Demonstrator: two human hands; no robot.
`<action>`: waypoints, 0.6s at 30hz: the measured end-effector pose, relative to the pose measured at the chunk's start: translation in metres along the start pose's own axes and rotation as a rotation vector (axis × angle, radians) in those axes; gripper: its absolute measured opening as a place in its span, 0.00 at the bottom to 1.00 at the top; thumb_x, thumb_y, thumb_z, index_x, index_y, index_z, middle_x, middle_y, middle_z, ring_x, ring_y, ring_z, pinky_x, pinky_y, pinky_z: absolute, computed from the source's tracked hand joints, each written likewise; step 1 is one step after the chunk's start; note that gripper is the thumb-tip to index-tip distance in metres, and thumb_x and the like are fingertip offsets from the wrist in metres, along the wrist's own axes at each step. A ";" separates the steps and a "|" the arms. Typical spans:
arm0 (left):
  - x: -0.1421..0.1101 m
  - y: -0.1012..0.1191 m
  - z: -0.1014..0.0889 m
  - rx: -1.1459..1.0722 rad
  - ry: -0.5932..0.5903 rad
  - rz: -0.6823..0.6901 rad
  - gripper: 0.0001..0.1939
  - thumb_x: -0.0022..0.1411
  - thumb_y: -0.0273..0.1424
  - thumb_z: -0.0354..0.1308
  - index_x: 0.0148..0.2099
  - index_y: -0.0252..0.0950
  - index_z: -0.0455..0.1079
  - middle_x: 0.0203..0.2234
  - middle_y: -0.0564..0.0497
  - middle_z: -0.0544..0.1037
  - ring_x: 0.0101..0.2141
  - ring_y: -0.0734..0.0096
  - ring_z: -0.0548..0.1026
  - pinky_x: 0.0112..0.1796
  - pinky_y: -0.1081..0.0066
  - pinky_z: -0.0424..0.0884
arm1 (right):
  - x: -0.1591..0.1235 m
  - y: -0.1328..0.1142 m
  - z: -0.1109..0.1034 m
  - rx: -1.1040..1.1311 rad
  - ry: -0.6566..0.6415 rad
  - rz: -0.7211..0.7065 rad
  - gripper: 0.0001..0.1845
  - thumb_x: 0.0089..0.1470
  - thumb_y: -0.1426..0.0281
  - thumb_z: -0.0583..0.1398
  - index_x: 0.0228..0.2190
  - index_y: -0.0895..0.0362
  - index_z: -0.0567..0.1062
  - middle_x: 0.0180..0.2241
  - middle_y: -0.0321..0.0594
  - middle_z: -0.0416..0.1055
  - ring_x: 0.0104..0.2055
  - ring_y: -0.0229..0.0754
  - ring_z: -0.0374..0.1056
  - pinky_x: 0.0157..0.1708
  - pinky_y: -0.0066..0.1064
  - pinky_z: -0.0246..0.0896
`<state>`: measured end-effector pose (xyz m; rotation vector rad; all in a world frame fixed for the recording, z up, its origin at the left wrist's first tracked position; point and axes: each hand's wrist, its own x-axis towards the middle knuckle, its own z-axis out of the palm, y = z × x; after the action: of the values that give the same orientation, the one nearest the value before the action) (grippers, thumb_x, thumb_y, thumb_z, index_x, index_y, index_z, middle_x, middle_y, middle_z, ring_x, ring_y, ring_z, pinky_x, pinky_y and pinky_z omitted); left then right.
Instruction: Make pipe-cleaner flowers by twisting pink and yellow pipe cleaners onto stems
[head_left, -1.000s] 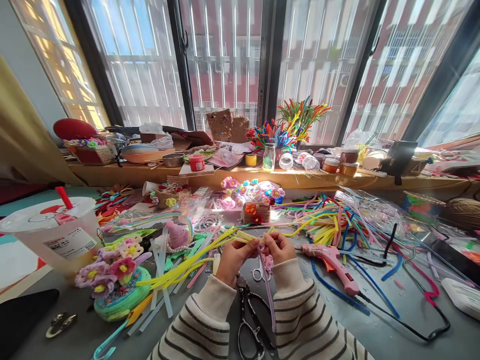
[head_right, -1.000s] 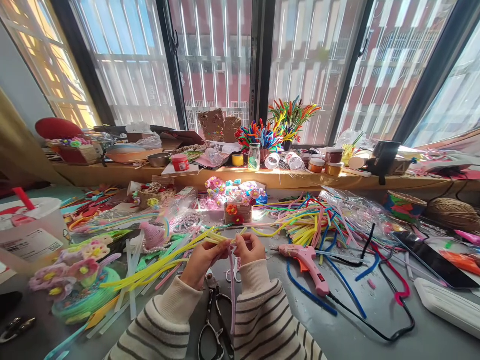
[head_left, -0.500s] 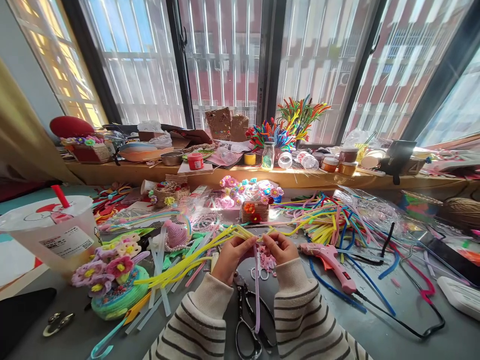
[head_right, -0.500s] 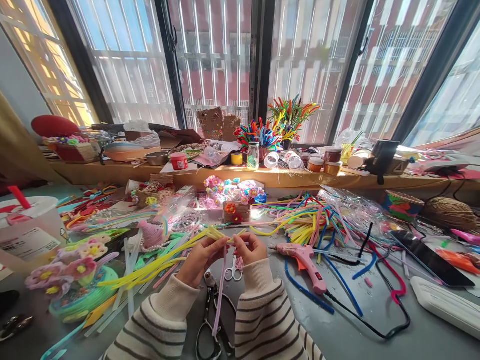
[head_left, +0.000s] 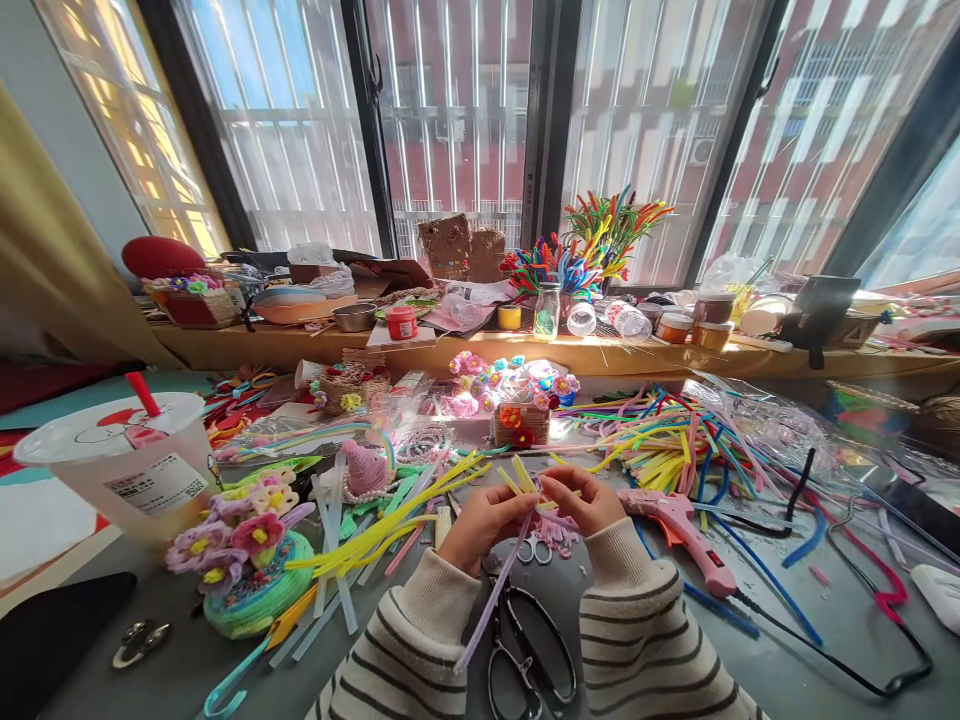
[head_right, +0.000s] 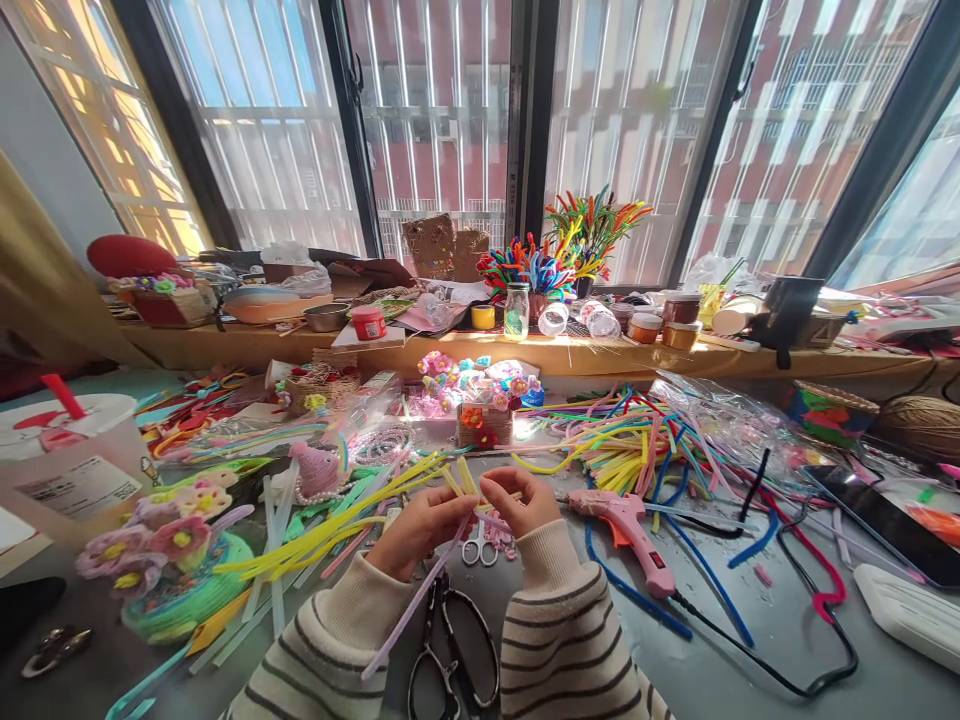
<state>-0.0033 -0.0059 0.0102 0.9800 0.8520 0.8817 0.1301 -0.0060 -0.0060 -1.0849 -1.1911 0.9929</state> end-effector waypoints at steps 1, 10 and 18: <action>0.000 -0.001 -0.001 0.028 -0.029 -0.022 0.13 0.38 0.34 0.62 0.27 0.30 0.71 0.16 0.53 0.70 0.17 0.79 0.66 0.22 0.77 0.61 | 0.000 0.000 -0.002 -0.031 -0.038 -0.005 0.16 0.33 0.59 0.60 0.21 0.59 0.72 0.19 0.37 0.68 0.21 0.36 0.62 0.20 0.27 0.57; 0.000 -0.005 -0.006 0.180 -0.151 -0.114 0.13 0.39 0.36 0.60 0.26 0.30 0.71 0.15 0.54 0.68 0.16 0.82 0.63 0.21 0.78 0.57 | -0.002 -0.001 -0.015 -0.038 -0.331 0.073 0.12 0.33 0.63 0.62 0.20 0.60 0.71 0.17 0.34 0.67 0.20 0.35 0.62 0.22 0.25 0.55; -0.010 0.002 -0.011 0.242 -0.402 -0.189 0.09 0.40 0.33 0.60 0.25 0.31 0.71 0.13 0.55 0.67 0.14 0.82 0.62 0.16 0.79 0.54 | -0.012 -0.010 -0.016 0.137 -0.637 0.200 0.15 0.34 0.61 0.61 0.22 0.59 0.67 0.15 0.31 0.65 0.14 0.30 0.58 0.14 0.21 0.52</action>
<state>-0.0176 -0.0103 0.0099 1.2147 0.6989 0.4036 0.1452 -0.0219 0.0004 -0.8073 -1.5049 1.6282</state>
